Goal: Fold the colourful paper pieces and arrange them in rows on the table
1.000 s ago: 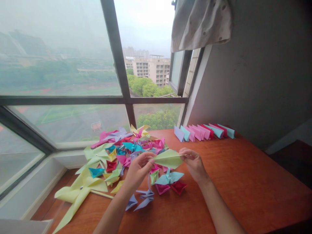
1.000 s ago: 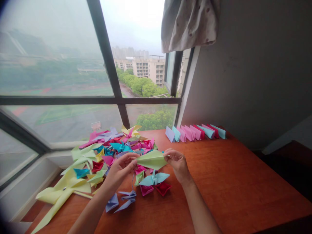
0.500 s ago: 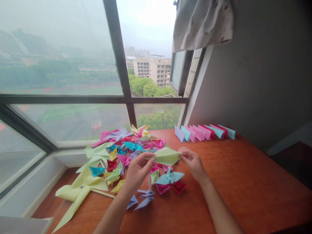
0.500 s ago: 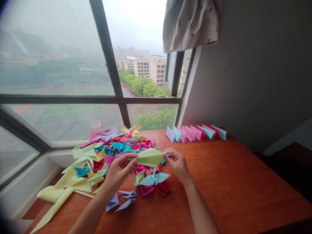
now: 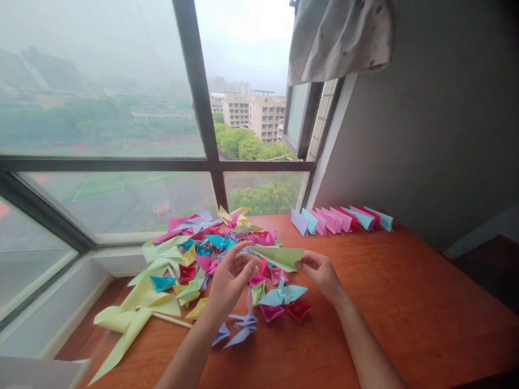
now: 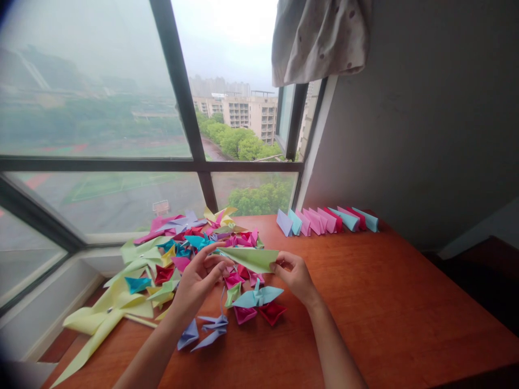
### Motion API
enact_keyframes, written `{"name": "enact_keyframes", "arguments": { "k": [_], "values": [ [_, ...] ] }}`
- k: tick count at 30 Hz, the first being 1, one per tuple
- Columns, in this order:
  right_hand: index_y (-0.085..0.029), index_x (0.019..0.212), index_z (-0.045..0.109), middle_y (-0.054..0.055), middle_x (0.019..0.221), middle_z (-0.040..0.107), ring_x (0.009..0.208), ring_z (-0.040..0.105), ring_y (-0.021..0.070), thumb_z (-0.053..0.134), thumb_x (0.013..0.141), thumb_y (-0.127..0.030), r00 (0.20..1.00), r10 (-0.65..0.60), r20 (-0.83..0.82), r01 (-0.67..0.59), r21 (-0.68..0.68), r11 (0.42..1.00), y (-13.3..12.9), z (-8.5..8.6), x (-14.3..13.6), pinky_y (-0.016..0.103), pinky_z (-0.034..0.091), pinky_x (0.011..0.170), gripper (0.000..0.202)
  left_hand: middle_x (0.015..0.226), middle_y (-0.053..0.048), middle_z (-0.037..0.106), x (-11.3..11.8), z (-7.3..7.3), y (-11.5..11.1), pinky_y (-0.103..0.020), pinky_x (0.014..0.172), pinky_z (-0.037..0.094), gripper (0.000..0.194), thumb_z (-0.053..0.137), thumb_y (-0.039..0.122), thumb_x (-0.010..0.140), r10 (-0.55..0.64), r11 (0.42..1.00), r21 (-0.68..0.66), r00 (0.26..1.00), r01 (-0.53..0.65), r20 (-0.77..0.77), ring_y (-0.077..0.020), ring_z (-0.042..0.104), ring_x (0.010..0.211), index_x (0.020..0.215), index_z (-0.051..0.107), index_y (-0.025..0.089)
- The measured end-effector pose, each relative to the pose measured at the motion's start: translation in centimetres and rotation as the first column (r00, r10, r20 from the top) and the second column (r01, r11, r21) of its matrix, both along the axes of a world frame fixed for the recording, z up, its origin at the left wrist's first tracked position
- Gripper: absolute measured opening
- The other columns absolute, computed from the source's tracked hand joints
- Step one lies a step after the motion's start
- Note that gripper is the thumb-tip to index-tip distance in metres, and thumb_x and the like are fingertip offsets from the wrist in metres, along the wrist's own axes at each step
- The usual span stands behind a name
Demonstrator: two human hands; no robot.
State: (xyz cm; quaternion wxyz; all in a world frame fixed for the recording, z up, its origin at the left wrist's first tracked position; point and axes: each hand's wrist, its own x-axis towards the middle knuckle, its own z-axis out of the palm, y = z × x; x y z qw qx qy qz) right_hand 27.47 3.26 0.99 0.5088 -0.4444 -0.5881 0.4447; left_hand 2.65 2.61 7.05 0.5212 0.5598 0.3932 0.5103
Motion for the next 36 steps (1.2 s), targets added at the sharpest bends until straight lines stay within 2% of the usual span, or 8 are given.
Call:
{"name": "enact_keyframes", "arguments": {
  "k": [6,10,12,15,18,24,31,36],
  "values": [
    [-0.017,0.077,0.064,0.000,0.063,0.062,0.059,0.056,0.0146,0.067,0.080,-0.051,0.969,-0.245,-0.015,0.245,-0.028,0.969,0.6,0.1,0.1,0.025,0.044,0.057,0.034,0.091,-0.008,0.070,0.5,-0.3,-0.3,-0.030,0.075,0.054,0.041,0.067,0.034,0.085,-0.070,0.998,-0.001,0.997,0.070,-0.038,-0.0210,0.067,0.087,0.121,0.057,0.017],
    [-0.018,0.074,0.060,0.002,0.062,0.064,0.060,0.059,0.0173,0.059,0.083,-0.053,0.890,-0.394,0.232,0.392,0.057,0.918,2.0,-0.9,1.0,0.027,0.044,0.061,0.036,0.091,-0.008,0.070,0.9,-0.5,-0.7,-0.029,0.074,0.054,0.042,0.065,0.033,0.086,-0.111,0.994,0.021,0.993,0.112,-0.044,-0.0202,0.067,0.086,0.124,0.055,0.018],
    [-0.019,0.073,0.061,0.003,0.066,0.067,0.064,0.061,0.0185,0.055,0.085,-0.050,0.776,-0.451,0.441,0.432,0.149,0.889,3.1,-1.0,1.4,0.027,0.043,0.064,0.034,0.091,-0.008,0.070,1.0,-0.4,-0.9,-0.029,0.073,0.053,0.041,0.064,0.034,0.087,-0.124,0.992,0.029,0.991,0.125,-0.059,-0.0201,0.067,0.084,0.123,0.056,0.017],
    [-0.019,0.078,0.065,0.004,0.075,0.070,0.072,0.063,0.0182,0.050,0.089,-0.042,0.507,-0.467,0.724,0.458,0.232,0.858,5.1,-0.6,1.7,0.025,0.039,0.065,0.029,0.091,-0.008,0.070,0.9,-0.3,-0.9,-0.029,0.073,0.052,0.039,0.063,0.034,0.087,-0.130,0.991,0.025,0.989,0.133,-0.074,-0.0202,0.067,0.083,0.122,0.058,0.017],
    [-0.021,0.086,0.068,0.005,0.082,0.071,0.077,0.063,0.0180,0.049,0.091,-0.037,0.338,-0.422,0.841,0.486,0.228,0.844,7.3,0.0,1.4,0.025,0.038,0.066,0.026,0.091,-0.007,0.070,0.6,-0.3,-0.8,-0.029,0.074,0.052,0.037,0.062,0.033,0.088,-0.121,0.992,0.033,0.989,0.125,-0.090,-0.0197,0.066,0.082,0.121,0.058,0.018],
    [-0.021,0.097,0.069,0.009,0.088,0.071,0.083,0.065,0.0215,0.047,0.094,-0.037,0.246,-0.361,0.899,0.537,0.184,0.823,10.0,-0.4,0.3,0.029,0.041,0.070,0.028,0.090,-0.007,0.071,0.5,-0.7,-0.6,-0.029,0.074,0.051,0.035,0.060,0.030,0.088,-0.094,0.993,0.066,0.988,0.102,-0.122,-0.0196,0.066,0.081,0.122,0.058,0.019],
    [-0.023,0.100,0.068,0.010,0.091,0.071,0.086,0.066,0.0241,0.048,0.093,-0.044,0.209,-0.273,0.939,0.562,0.113,0.820,9.9,-1.7,-0.2,0.033,0.046,0.074,0.030,0.091,-0.008,0.071,0.8,-0.6,-0.8,-0.031,0.076,0.052,0.035,0.059,0.026,0.088,-0.083,0.991,0.091,0.982,0.100,-0.172,-0.0208,0.067,0.083,0.121,0.058,0.018],
    [-0.022,0.109,0.065,0.012,0.094,0.071,0.089,0.067,0.0247,0.047,0.094,-0.047,0.189,-0.257,0.948,0.570,0.107,0.814,10.0,-1.4,-0.1,0.033,0.046,0.075,0.034,0.091,-0.008,0.071,0.8,-0.8,-0.9,-0.031,0.076,0.052,0.033,0.059,0.028,0.089,-0.117,0.988,0.084,0.978,0.133,-0.174,-0.0201,0.067,0.081,0.121,0.058,0.018]
  ]
}}
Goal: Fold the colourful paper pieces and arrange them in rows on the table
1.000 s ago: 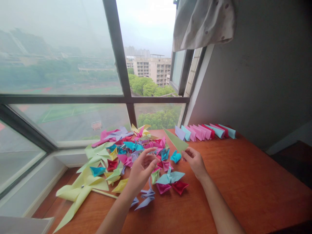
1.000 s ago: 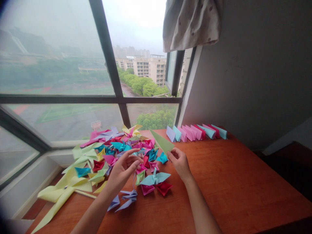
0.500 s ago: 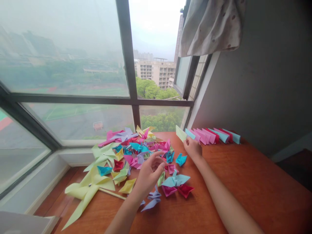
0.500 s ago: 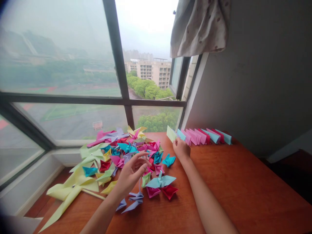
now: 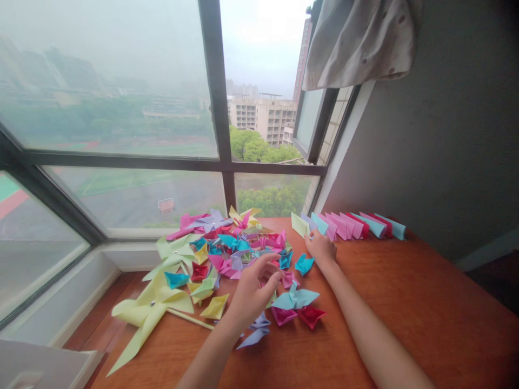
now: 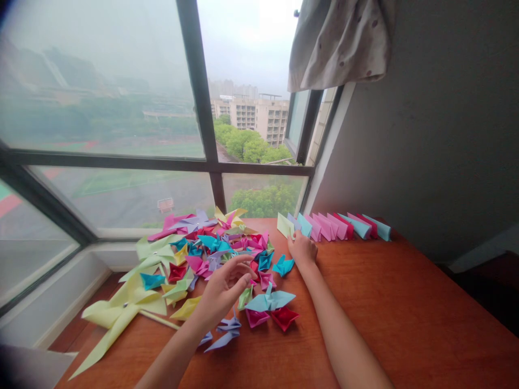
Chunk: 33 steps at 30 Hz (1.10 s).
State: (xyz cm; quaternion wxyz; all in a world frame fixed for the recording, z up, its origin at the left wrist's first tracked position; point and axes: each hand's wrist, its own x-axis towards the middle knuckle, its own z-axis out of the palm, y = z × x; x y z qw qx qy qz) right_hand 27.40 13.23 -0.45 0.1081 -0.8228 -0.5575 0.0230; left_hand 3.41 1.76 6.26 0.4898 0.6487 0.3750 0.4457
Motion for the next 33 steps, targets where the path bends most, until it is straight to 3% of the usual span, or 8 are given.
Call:
{"name": "enact_keyframes", "arguments": {
  "k": [7,20,33],
  "values": [
    [-0.021,0.108,0.067,0.011,0.093,0.071,0.088,0.068,0.0244,0.043,0.096,-0.040,0.999,0.029,0.025,-0.029,-0.004,1.000,0.9,0.6,-0.4,0.034,0.047,0.076,0.032,0.088,-0.007,0.072,-0.1,-0.2,0.2,-0.031,0.075,0.053,0.031,0.061,0.032,0.088,-0.002,1.000,-0.029,1.000,0.002,-0.003,-0.0208,0.068,0.081,0.115,0.061,0.018],
    [-0.020,0.100,0.069,0.012,0.090,0.070,0.088,0.067,0.0261,0.041,0.095,-0.030,0.998,0.042,0.040,-0.044,0.030,0.999,0.2,0.1,-0.9,0.037,0.047,0.077,0.030,0.089,-0.007,0.073,-0.1,-0.3,0.1,-0.028,0.072,0.053,0.024,0.058,0.030,0.091,-0.008,1.000,0.022,0.997,0.009,-0.074,-0.0203,0.069,0.080,0.111,0.063,0.018],
    [-0.025,0.107,0.067,0.008,0.091,0.072,0.084,0.066,0.0248,0.052,0.089,-0.039,0.983,0.022,-0.182,-0.004,0.096,0.995,-2.3,-0.2,1.0,0.032,0.042,0.072,0.027,0.089,-0.007,0.073,-0.1,-0.6,0.2,-0.026,0.070,0.052,0.024,0.058,0.029,0.090,-0.010,0.999,0.033,0.995,0.013,-0.097,-0.0193,0.068,0.079,0.110,0.064,0.017]
  ]
}}
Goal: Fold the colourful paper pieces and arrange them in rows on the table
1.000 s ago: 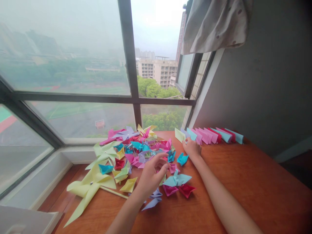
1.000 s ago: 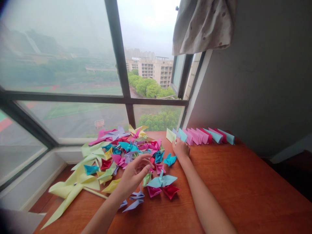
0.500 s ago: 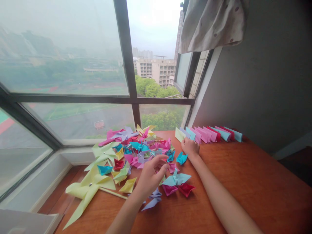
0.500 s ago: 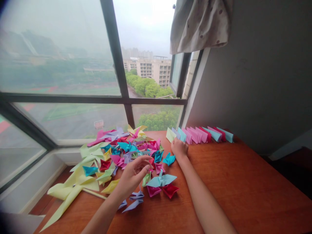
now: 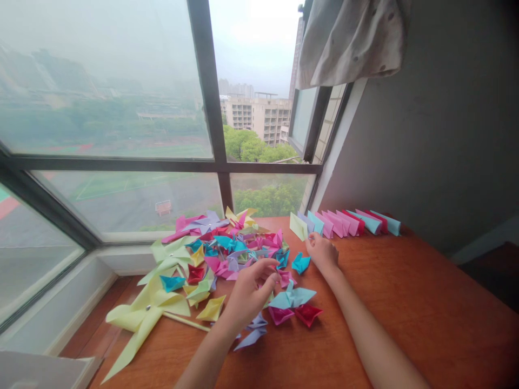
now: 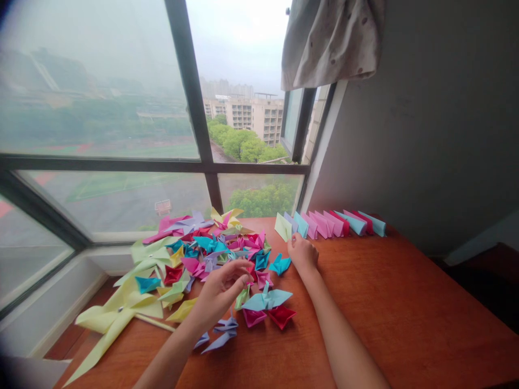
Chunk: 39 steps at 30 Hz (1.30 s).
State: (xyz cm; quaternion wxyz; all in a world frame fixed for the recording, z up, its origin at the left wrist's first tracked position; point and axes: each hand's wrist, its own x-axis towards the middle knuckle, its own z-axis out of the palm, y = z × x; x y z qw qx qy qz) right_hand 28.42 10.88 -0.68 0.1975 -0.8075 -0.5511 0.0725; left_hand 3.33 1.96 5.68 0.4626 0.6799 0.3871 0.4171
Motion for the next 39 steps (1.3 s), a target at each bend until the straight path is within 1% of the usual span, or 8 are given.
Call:
{"name": "enact_keyframes", "arguments": {
  "k": [5,11,17,22,28,31,35,39],
  "values": [
    [-0.023,0.100,0.069,0.006,0.081,0.071,0.080,0.065,0.0243,0.050,0.085,-0.035,0.980,0.074,-0.185,-0.059,0.081,0.995,-1.5,-0.5,1.2,0.032,0.043,0.070,0.027,0.089,-0.007,0.073,0.0,-0.1,0.2,-0.027,0.072,0.052,0.023,0.056,0.027,0.091,-0.003,1.000,0.013,1.000,0.003,-0.019,-0.0187,0.068,0.078,0.109,0.065,0.016],
    [-0.017,0.094,0.070,0.004,0.071,0.069,0.062,0.062,0.0183,0.044,0.086,-0.045,0.868,0.240,-0.435,-0.181,0.171,0.968,-4.6,-1.8,2.4,0.027,0.047,0.061,0.039,0.086,-0.005,0.073,0.1,0.4,-0.1,-0.023,0.066,0.050,0.018,0.056,0.025,0.091,-0.005,1.000,0.031,0.998,0.007,-0.057,-0.0168,0.067,0.074,0.104,0.066,0.016],
    [-0.016,0.091,0.070,0.005,0.073,0.068,0.057,0.056,0.0161,0.049,0.085,-0.059,0.726,0.267,-0.634,-0.108,0.277,0.955,-7.3,-1.6,1.7,0.027,0.045,0.058,0.049,0.080,-0.003,0.072,0.2,0.8,-0.2,-0.021,0.061,0.048,0.016,0.054,0.022,0.091,-0.007,0.996,0.084,0.992,0.018,-0.128,-0.0141,0.065,0.068,0.100,0.066,0.017],
    [-0.017,0.086,0.068,0.005,0.071,0.067,0.063,0.059,0.0184,0.051,0.086,-0.060,0.763,0.312,-0.566,-0.162,0.300,0.940,-7.7,-1.5,0.4,0.027,0.045,0.062,0.046,0.080,-0.001,0.073,0.0,0.2,0.1,-0.021,0.060,0.048,0.017,0.053,0.020,0.092,0.003,0.985,0.167,0.981,0.030,-0.193,-0.0141,0.066,0.070,0.101,0.066,0.019],
    [-0.019,0.087,0.065,0.003,0.067,0.066,0.063,0.060,0.0188,0.048,0.089,-0.056,0.875,0.325,-0.359,-0.202,0.340,0.919,-7.7,-2.0,-0.2,0.028,0.042,0.063,0.041,0.084,-0.003,0.074,-0.9,0.3,0.6,-0.022,0.061,0.049,0.017,0.054,0.023,0.092,0.152,0.932,0.358,0.957,-0.055,-0.247,-0.0142,0.066,0.068,0.096,0.069,0.020],
    [-0.019,0.087,0.065,0.002,0.064,0.065,0.062,0.060,0.0185,0.045,0.091,-0.056,0.874,0.322,-0.363,-0.191,0.353,0.916,-7.7,-2.1,-0.1,0.027,0.042,0.063,0.042,0.088,-0.005,0.075,-1.1,0.5,0.7,-0.023,0.064,0.052,0.018,0.053,0.021,0.091,0.260,0.879,0.456,0.942,-0.140,-0.211,-0.0150,0.068,0.070,0.098,0.069,0.019],
    [-0.020,0.085,0.066,0.002,0.064,0.065,0.062,0.060,0.0188,0.043,0.091,-0.055,0.860,0.328,-0.392,-0.185,0.359,0.915,-7.8,-2.2,0.0,0.027,0.042,0.062,0.043,0.084,-0.004,0.075,-1.1,0.4,-0.1,-0.024,0.068,0.053,0.016,0.055,0.019,0.089,0.317,0.821,0.550,0.925,-0.157,-0.210,-0.0162,0.070,0.073,0.095,0.069,0.020],
    [-0.019,0.091,0.068,0.003,0.067,0.067,0.066,0.062,0.0200,0.045,0.090,-0.053,0.848,0.329,-0.416,-0.184,0.351,0.918,-8.4,-2.4,-0.1,0.028,0.045,0.065,0.041,0.083,-0.004,0.075,-1.9,-0.9,-2.0,-0.024,0.068,0.055,0.018,0.054,0.019,0.089,0.367,0.773,0.604,0.914,-0.194,-0.176,-0.0162,0.070,0.072,0.099,0.069,0.019]
  ]
}}
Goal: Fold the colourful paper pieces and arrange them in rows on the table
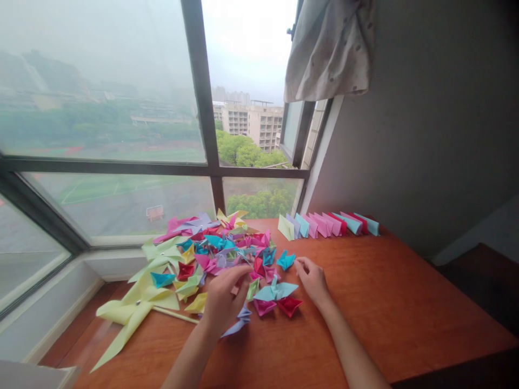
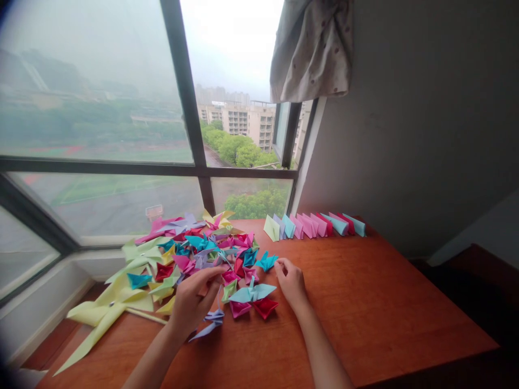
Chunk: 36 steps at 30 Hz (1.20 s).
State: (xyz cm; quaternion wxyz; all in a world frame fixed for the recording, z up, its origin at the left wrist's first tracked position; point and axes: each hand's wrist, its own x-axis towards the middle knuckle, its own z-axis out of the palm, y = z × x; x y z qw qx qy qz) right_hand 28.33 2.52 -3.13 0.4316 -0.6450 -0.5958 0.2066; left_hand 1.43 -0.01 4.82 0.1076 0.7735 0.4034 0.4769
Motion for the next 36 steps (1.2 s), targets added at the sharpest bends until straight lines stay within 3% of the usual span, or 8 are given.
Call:
{"name": "enact_keyframes", "arguments": {
  "k": [5,8,12,18,21,25,31,36],
  "values": [
    [-0.019,0.091,0.069,0.004,0.069,0.068,0.066,0.063,0.0207,0.045,0.089,-0.054,1.000,0.014,-0.010,-0.015,-0.017,1.000,-1.8,-0.4,-0.5,0.029,0.046,0.066,0.042,0.078,-0.003,0.074,-2.0,-2.5,-2.5,-0.022,0.057,0.052,0.017,0.053,0.022,0.090,0.106,0.994,-0.016,0.993,-0.107,-0.042,-0.0145,0.067,0.060,0.096,0.069,0.018],
    [-0.021,0.087,0.070,0.005,0.075,0.070,0.070,0.063,0.0214,0.046,0.088,-0.052,1.000,0.029,-0.005,-0.029,-0.009,1.000,-3.3,-0.3,-1.0,0.029,0.047,0.067,0.040,0.077,-0.003,0.073,-2.6,-3.3,-3.4,-0.024,0.057,0.052,0.018,0.052,0.023,0.090,0.124,0.991,-0.031,0.986,-0.128,-0.114,-0.0150,0.065,0.058,0.093,0.069,0.019],
    [-0.021,0.084,0.071,0.006,0.081,0.072,0.076,0.066,0.0234,0.050,0.087,-0.050,0.998,0.048,-0.050,-0.048,0.005,0.999,-4.9,-0.2,-1.6,0.030,0.049,0.072,0.036,0.083,-0.006,0.073,-2.7,-3.1,-3.8,-0.029,0.067,0.054,0.018,0.050,0.026,0.092,0.106,0.993,-0.030,0.979,-0.112,-0.173,-0.0193,0.069,0.071,0.092,0.067,0.019],
    [-0.020,0.089,0.072,0.007,0.087,0.074,0.078,0.068,0.0235,0.055,0.084,-0.040,0.985,0.080,-0.150,-0.078,0.023,0.997,-5.9,-0.3,-1.8,0.031,0.052,0.072,0.027,0.102,-0.008,0.073,-2.4,-2.7,-4.3,-0.032,0.079,0.056,0.030,0.059,0.027,0.088,-0.068,0.989,-0.145,0.973,0.037,-0.220,-0.0223,0.070,0.090,0.117,0.063,0.022],
    [-0.019,0.089,0.072,0.008,0.086,0.074,0.077,0.068,0.0236,0.057,0.083,-0.042,0.977,0.081,-0.198,-0.076,0.032,0.997,-5.7,-0.4,-1.8,0.032,0.054,0.071,0.029,0.108,-0.008,0.072,-2.3,-2.9,-4.3,-0.034,0.085,0.055,0.036,0.062,0.021,0.083,-0.120,0.984,-0.163,0.957,0.078,-0.265,-0.0231,0.069,0.098,0.120,0.062,0.023],
    [-0.018,0.090,0.074,0.010,0.088,0.075,0.078,0.070,0.0241,0.060,0.081,-0.046,0.962,0.112,-0.247,-0.104,0.046,0.994,-5.5,-0.6,-1.8,0.033,0.056,0.072,0.032,0.105,-0.008,0.073,-2.3,-3.5,-3.9,-0.036,0.083,0.056,0.030,0.059,0.017,0.084,-0.056,0.996,-0.083,0.957,0.034,-0.286,-0.0241,0.069,0.096,0.112,0.066,0.023],
    [-0.018,0.106,0.072,0.012,0.101,0.074,0.089,0.071,0.0271,0.063,0.080,-0.049,0.935,0.116,-0.336,-0.106,0.048,0.993,-5.6,-0.5,-1.9,0.037,0.058,0.076,0.042,0.100,-0.007,0.073,-2.5,-3.8,-3.2,-0.037,0.084,0.055,0.027,0.050,0.011,0.088,-0.025,0.999,0.017,0.960,0.031,-0.280,-0.0233,0.067,0.094,0.103,0.069,0.023],
    [-0.019,0.095,0.074,0.011,0.096,0.075,0.084,0.070,0.0261,0.060,0.081,-0.051,0.956,0.099,-0.276,-0.106,-0.010,0.994,-5.6,-0.3,-1.7,0.035,0.056,0.074,0.038,0.096,-0.007,0.073,-2.5,-3.9,-3.1,-0.035,0.082,0.055,0.025,0.051,0.012,0.088,0.009,1.000,0.018,0.973,-0.005,-0.230,-0.0218,0.067,0.091,0.098,0.070,0.023]
  ]
}}
